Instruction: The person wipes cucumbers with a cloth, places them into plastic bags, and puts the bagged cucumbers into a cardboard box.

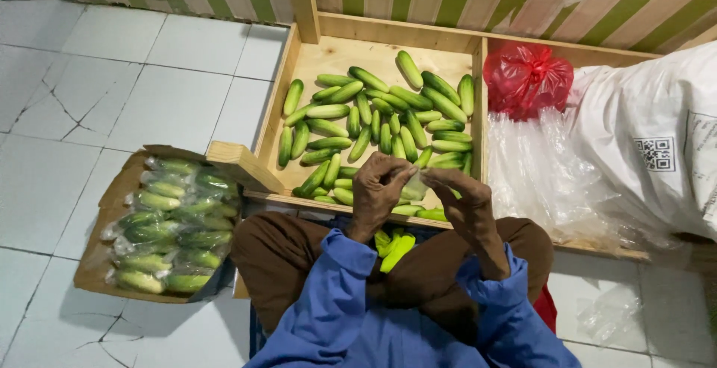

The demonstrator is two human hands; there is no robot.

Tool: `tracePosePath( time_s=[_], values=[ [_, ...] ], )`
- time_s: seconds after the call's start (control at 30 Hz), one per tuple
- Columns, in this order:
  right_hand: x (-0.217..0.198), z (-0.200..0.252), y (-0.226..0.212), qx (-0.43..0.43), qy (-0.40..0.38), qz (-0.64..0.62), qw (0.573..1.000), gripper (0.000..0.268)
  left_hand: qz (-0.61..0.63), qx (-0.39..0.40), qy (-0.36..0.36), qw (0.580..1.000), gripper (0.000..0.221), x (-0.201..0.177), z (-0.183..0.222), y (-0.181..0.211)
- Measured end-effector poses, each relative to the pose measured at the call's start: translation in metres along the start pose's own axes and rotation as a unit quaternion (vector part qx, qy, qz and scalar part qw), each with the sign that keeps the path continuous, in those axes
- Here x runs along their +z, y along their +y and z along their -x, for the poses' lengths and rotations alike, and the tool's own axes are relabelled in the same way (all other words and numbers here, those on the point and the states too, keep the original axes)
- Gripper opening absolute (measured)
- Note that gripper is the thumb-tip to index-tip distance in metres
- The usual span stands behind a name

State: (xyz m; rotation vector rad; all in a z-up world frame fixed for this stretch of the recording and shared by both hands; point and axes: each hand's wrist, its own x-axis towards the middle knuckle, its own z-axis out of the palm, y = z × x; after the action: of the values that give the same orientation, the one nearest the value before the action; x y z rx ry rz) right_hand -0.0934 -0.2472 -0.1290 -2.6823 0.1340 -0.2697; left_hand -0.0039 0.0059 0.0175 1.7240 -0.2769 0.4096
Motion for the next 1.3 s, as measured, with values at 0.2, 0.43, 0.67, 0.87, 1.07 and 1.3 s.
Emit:
tracePosePath(
  time_s=[0.2,0.43,0.67,0.87,1.07,1.3],
  values=[
    [-0.120,-0.070,-0.161,-0.185,0.005,-0.407,0.894,0.058,0.131,-0.022,-0.023,0.991,0.010,-0.008,-0.001,0.015],
    [-0.115,-0.071,-0.151,-0.061,-0.061,-0.498,0.863,0.024,0.175,-0.051,-0.071,0.981,0.022,-0.002,0.009,0.012],
    [-0.122,-0.072,-0.160,-0.100,0.016,-0.513,0.853,0.017,0.182,-0.029,-0.115,0.976,0.021,-0.029,0.002,0.037],
    [-0.111,-0.068,-0.160,-0.077,0.048,-0.499,0.862,0.016,0.207,0.004,-0.097,0.973,0.008,-0.022,0.004,0.027],
    [-0.098,-0.056,-0.171,-0.008,0.139,-0.513,0.847,0.012,0.226,-0.005,-0.101,0.969,0.010,-0.008,0.012,0.020],
    [-0.098,-0.046,-0.179,-0.013,0.153,-0.526,0.836,0.010,0.167,-0.043,-0.082,0.982,0.011,-0.002,0.014,0.033]
  ],
)
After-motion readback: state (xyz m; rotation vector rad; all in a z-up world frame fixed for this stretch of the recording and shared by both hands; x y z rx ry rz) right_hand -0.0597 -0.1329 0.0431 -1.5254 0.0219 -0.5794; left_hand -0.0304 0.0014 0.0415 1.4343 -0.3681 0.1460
